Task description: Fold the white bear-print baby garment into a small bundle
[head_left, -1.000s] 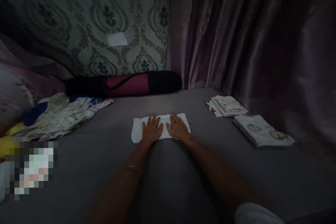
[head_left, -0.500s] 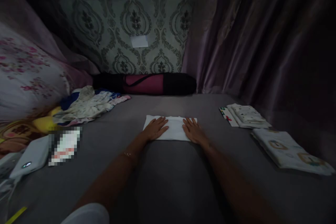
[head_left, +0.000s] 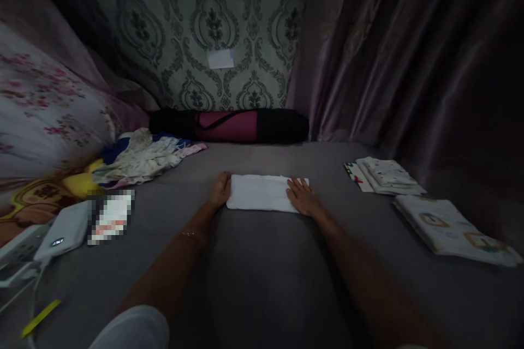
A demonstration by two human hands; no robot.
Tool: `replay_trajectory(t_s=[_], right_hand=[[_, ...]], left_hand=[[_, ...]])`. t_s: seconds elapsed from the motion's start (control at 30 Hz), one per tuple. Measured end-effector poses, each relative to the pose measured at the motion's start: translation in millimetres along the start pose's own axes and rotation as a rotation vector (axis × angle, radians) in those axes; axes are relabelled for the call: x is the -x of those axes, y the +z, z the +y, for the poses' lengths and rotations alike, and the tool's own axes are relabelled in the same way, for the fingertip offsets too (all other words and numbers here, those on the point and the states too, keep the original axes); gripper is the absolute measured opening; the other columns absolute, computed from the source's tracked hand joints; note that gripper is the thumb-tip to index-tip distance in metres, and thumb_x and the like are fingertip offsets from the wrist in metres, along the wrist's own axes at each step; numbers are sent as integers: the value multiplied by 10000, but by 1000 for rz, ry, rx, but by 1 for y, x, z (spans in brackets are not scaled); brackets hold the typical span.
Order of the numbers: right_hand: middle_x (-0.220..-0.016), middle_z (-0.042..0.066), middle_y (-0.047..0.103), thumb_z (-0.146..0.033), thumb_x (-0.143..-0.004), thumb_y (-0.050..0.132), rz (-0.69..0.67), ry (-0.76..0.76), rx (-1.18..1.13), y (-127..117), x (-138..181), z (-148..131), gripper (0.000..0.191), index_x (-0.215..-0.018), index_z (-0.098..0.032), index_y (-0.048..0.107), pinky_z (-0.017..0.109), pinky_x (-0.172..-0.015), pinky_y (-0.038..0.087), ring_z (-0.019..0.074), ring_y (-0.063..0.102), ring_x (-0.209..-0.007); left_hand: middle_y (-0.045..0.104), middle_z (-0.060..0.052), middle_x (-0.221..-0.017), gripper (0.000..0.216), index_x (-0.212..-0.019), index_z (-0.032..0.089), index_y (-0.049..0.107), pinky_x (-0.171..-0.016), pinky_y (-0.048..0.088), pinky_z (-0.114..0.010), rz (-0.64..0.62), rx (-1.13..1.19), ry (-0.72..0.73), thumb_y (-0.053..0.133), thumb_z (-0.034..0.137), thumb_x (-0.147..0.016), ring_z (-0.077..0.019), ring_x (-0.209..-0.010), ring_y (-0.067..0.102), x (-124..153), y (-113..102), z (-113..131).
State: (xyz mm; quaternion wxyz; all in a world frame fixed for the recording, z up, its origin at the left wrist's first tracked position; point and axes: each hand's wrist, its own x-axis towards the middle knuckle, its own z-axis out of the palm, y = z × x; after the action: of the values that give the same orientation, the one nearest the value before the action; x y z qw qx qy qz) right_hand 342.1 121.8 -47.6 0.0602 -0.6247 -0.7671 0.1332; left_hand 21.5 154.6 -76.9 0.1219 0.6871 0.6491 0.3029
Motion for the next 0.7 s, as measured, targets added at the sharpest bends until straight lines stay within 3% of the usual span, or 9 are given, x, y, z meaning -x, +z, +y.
replay_trajectory(t_s=[0.1, 0.2, 0.33, 0.47, 0.6, 0.7], right_hand=[[-1567, 21, 168, -459, -964, 195, -37, 6, -15, -3, -2, 1, 584, -1487, -204, 256, 519, -1131, 118, 287, 70, -1435], [-1557, 56, 203, -434, -965, 193, -12, 20, 9, -6, -4, -9, 566, -1463, -194, 311, 586, -1105, 116, 304, 94, -1431], [-1534, 97, 262, -357, -965, 210, 122, -65, 84, -6, -6, -46, 534, -1424, -140, 379, 553, -1122, 64, 273, 149, -1423], [-1533, 112, 260, -351, -962, 203, 224, -106, 80, -10, -5, -74, 556, -1438, -99, 341, 471, -1138, 83, 246, 161, -1421], [-1524, 157, 265, -348, -959, 166, 417, 2, 114, -12, -4, -60, 593, -1440, -28, 302, 428, -1140, 79, 260, 146, -1422], [-1506, 182, 293, -372, -952, 177, 342, 106, 119, -2, -5, -38, 617, -1424, -4, 323, 432, -1131, 118, 285, 188, -1407]], left_hand=[[517, -183, -1356, 474, -1338, 76, 435, -1040, 410, -413, 55, 50, -95, 309, 266, -923, -249, -1254, 496, -2, -3, 0], [526, -163, -1346, 464, -1343, 96, 431, -1033, 420, -375, 59, 47, -47, 338, 262, -920, -228, -1237, 508, 4, -2, 13], [498, -144, -1376, 427, -1309, 114, 475, -1112, 315, -365, -13, -46, 157, 378, 258, -919, -212, -1301, 433, 25, 8, 51], [409, -112, -1463, 459, -1375, 161, 411, -1149, 214, -433, -94, -143, 196, 368, 281, -934, -220, -1389, 297, 42, 10, 80], [422, -128, -1452, 474, -1383, 146, 403, -1134, 232, -437, -71, -170, 134, 346, 309, -941, -231, -1383, 306, 53, 2, 73], [429, -138, -1445, 467, -1363, 141, 433, -1126, 238, -451, -75, -190, 43, 326, 313, -943, -250, -1363, 342, 60, -1, 57]])
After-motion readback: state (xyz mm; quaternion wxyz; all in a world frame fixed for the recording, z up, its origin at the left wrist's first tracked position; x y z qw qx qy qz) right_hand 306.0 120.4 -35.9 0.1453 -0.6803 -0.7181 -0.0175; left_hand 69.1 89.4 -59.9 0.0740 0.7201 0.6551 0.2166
